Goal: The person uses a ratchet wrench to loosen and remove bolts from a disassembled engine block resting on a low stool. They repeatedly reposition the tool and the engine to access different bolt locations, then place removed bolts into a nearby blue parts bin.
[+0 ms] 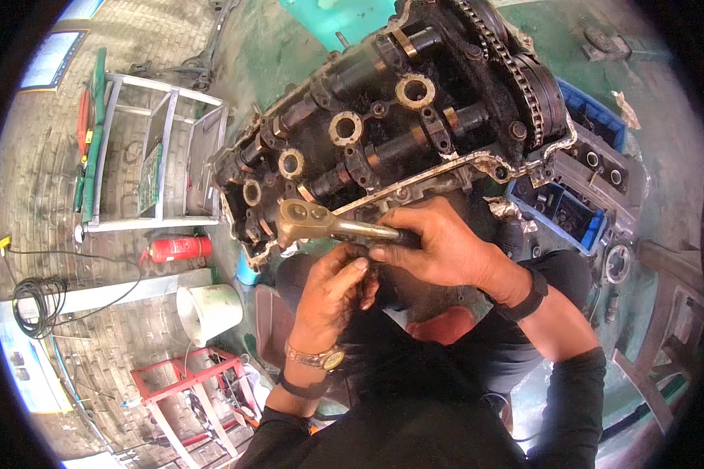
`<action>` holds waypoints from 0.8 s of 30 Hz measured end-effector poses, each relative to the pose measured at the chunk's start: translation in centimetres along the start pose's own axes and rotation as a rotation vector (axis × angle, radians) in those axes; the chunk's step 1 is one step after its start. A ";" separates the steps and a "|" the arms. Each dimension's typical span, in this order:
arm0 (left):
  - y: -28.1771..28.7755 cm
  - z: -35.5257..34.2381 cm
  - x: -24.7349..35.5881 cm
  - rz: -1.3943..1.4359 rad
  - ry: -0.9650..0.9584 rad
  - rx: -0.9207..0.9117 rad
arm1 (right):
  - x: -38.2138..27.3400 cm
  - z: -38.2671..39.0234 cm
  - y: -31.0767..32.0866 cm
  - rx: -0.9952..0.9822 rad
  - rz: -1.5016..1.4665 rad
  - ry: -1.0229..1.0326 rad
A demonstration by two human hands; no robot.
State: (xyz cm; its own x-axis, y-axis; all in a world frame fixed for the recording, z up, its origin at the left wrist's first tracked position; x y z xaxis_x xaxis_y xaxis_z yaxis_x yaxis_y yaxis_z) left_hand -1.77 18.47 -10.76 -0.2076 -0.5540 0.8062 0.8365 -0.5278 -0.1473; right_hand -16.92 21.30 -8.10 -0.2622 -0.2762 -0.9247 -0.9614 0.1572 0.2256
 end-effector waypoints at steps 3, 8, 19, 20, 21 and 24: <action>-0.8 -1.2 -0.1 0.047 -0.042 -0.102 | 0.3 0.1 -0.1 -0.001 0.023 0.008; -0.2 -1.4 -0.8 0.142 -0.070 -0.011 | 0.7 0.2 -0.3 0.027 0.017 0.011; 1.6 -3.4 -2.7 0.363 -0.029 -0.093 | 1.4 0.2 -1.0 0.007 0.146 0.002; 1.4 -3.3 -2.6 0.412 -0.043 -0.149 | 1.4 0.1 -1.0 0.008 0.159 0.015; 1.5 -3.2 -2.9 0.436 -0.028 -0.149 | 1.3 0.1 -1.1 0.011 0.168 0.031; 2.0 -3.1 -3.5 0.459 -0.012 -0.143 | 1.2 0.0 -1.4 0.022 0.200 0.070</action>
State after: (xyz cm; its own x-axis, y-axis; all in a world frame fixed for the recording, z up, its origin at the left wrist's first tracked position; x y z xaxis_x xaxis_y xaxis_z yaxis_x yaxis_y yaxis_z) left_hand -0.92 17.34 -15.61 0.1729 -0.7436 0.6459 0.7619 -0.3146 -0.5661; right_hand -15.88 20.79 -9.54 -0.4536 -0.3023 -0.8384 -0.8878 0.2361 0.3951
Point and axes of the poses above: each hand's wrist, its own z-axis away from the middle knuckle, its own y-axis out of the back of the hand, x = y × z, the point moved 10 cm from there along -z, towards the middle knuckle, and after that the axes turned 3 degrees about z, right-handed, at the moved point
